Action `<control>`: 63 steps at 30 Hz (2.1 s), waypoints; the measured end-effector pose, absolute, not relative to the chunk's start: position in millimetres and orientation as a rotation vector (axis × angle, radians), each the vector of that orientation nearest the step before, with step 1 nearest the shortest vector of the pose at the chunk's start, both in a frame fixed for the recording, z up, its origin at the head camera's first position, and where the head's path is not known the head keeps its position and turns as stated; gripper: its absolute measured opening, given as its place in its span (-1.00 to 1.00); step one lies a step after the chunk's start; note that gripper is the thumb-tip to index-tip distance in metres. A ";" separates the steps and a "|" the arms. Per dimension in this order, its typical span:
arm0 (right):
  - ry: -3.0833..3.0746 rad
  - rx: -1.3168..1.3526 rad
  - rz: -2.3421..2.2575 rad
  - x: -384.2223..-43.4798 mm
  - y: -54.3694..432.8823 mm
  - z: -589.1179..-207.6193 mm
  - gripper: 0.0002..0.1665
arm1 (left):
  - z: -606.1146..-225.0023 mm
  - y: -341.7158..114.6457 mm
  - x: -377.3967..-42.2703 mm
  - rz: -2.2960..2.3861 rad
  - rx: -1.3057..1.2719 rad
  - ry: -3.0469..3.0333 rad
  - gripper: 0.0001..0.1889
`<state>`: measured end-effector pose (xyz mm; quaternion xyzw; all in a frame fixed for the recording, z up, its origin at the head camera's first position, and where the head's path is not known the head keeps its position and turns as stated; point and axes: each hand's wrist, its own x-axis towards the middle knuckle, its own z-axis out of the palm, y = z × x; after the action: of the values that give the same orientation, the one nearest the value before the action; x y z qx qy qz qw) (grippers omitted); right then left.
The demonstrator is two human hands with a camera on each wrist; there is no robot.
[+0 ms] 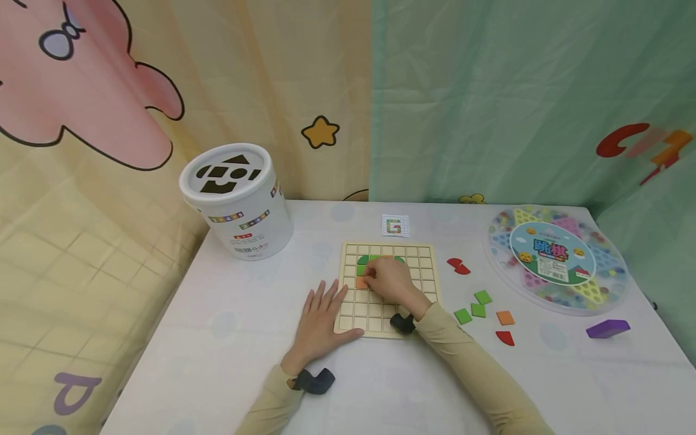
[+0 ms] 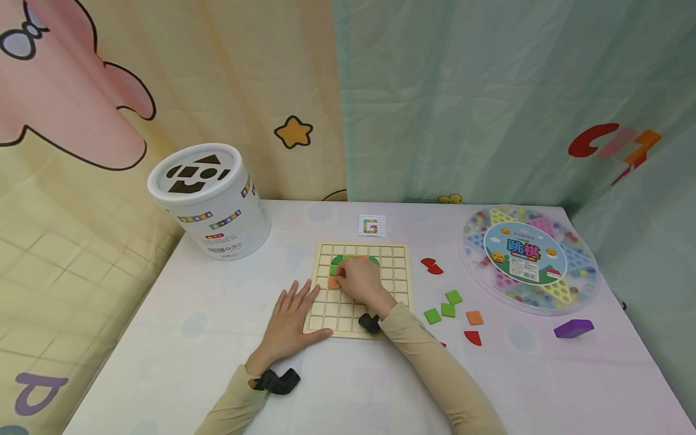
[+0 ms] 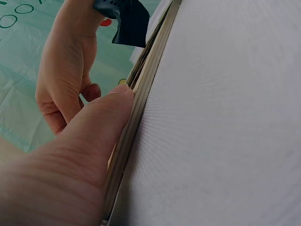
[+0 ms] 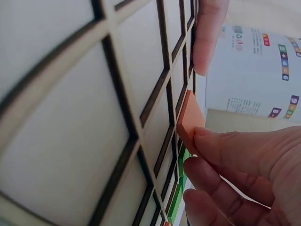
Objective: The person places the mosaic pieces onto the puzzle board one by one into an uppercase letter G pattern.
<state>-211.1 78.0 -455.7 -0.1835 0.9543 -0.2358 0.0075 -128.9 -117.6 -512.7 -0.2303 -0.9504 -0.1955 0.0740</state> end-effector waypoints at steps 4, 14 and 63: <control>2.992 -0.596 -0.736 -211.2 77.4 -456.0 -0.88 | -512.8 -118.1 -128.6 -0.578 -0.680 -2.875 0.00; 2.976 -0.558 -0.707 -208.9 79.5 -456.8 -0.91 | -513.1 -117.7 -128.6 -0.563 -0.678 -2.898 0.00; 3.016 -0.063 -0.781 -157.4 268.6 -435.3 -0.68 | -514.6 -119.1 -129.9 -0.559 -0.666 -2.883 0.01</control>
<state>-157.4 268.6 -435.3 -0.0201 0.9678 -0.2505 0.0126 -129.9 -119.1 -514.6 -0.2207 -0.9554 -0.1853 0.0650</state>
